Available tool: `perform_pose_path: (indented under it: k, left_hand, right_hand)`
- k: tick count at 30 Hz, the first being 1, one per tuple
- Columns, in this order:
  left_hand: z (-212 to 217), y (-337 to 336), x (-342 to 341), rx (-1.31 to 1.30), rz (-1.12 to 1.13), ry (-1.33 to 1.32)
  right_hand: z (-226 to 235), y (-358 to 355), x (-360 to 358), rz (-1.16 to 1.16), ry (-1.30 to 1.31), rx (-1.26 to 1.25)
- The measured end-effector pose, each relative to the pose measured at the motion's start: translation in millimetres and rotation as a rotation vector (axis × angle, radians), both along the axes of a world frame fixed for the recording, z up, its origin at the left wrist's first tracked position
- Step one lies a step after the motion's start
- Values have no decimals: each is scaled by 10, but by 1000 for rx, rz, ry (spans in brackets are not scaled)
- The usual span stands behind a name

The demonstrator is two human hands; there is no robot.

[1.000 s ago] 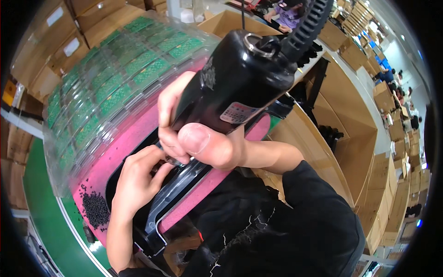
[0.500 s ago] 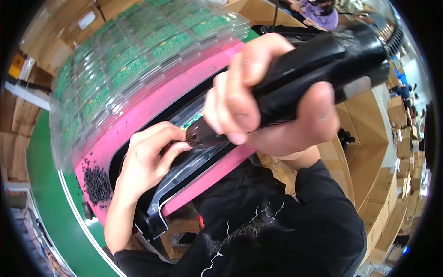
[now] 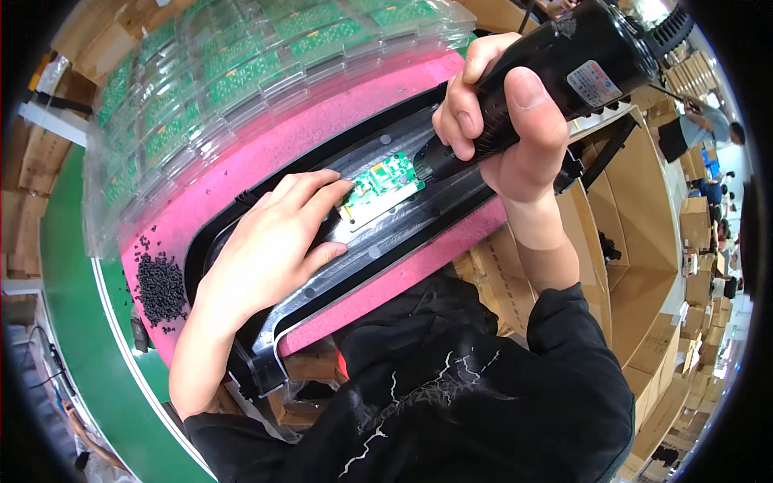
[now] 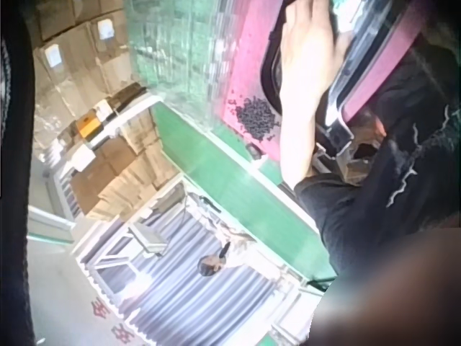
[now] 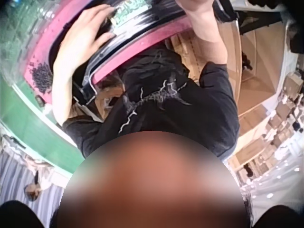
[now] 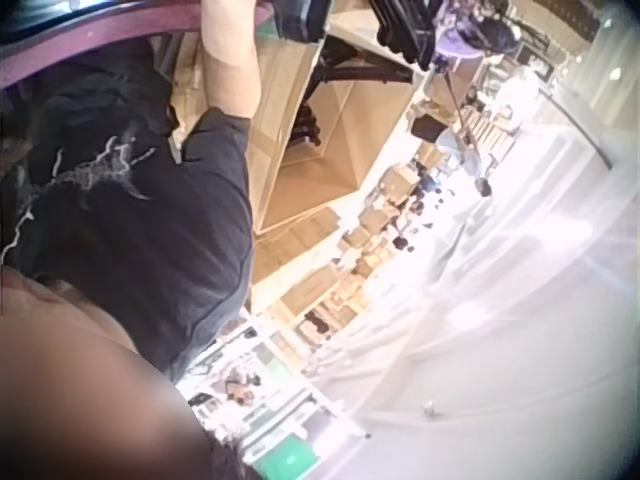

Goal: Install circuit boards into plastic housings and secure them with an electric screwdriver.

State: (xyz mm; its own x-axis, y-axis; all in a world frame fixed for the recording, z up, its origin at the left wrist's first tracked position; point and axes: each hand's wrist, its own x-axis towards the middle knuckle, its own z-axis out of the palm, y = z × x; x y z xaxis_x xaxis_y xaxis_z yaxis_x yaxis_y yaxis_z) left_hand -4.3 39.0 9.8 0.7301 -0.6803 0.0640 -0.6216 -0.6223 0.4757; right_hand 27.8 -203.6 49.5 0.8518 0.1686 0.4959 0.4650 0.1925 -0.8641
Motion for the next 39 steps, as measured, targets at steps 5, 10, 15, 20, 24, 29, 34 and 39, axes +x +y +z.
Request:
perform_pose_path:
  k: [5, 10, 15, 20, 24, 29, 34, 39]
  left_hand:
    - [-12, 12, 16, 16, 6, 14]
    - [-12, 6, 29, 14, 6, -3]
    - [2, 21, 29, 12, -12, -3]
    - [106, 33, 15, -57, 14, -12]
    - [387, 97, -13, -163, 199, -232]
    - [387, 276, -52, 26, 377, -282]
    - [91, 543, -84, 275, 468, -105]
    - [145, 553, -479, 169, 503, -288]
  right_hand:
    - [-56, 38, 65, -27, 29, -49]
    - [-90, 50, 125, 69, -23, -100]
    - [-106, 116, 144, 98, 67, 176]
    - [15, -30, 186, 41, 241, 41]
    - [-11, -301, 646, 0, 627, 691]
    - [23, -656, 785, -46, 510, 495]
    - [18, -1131, 502, -83, 504, 256]
    - [-175, -2369, 560, -862, 22, -122]
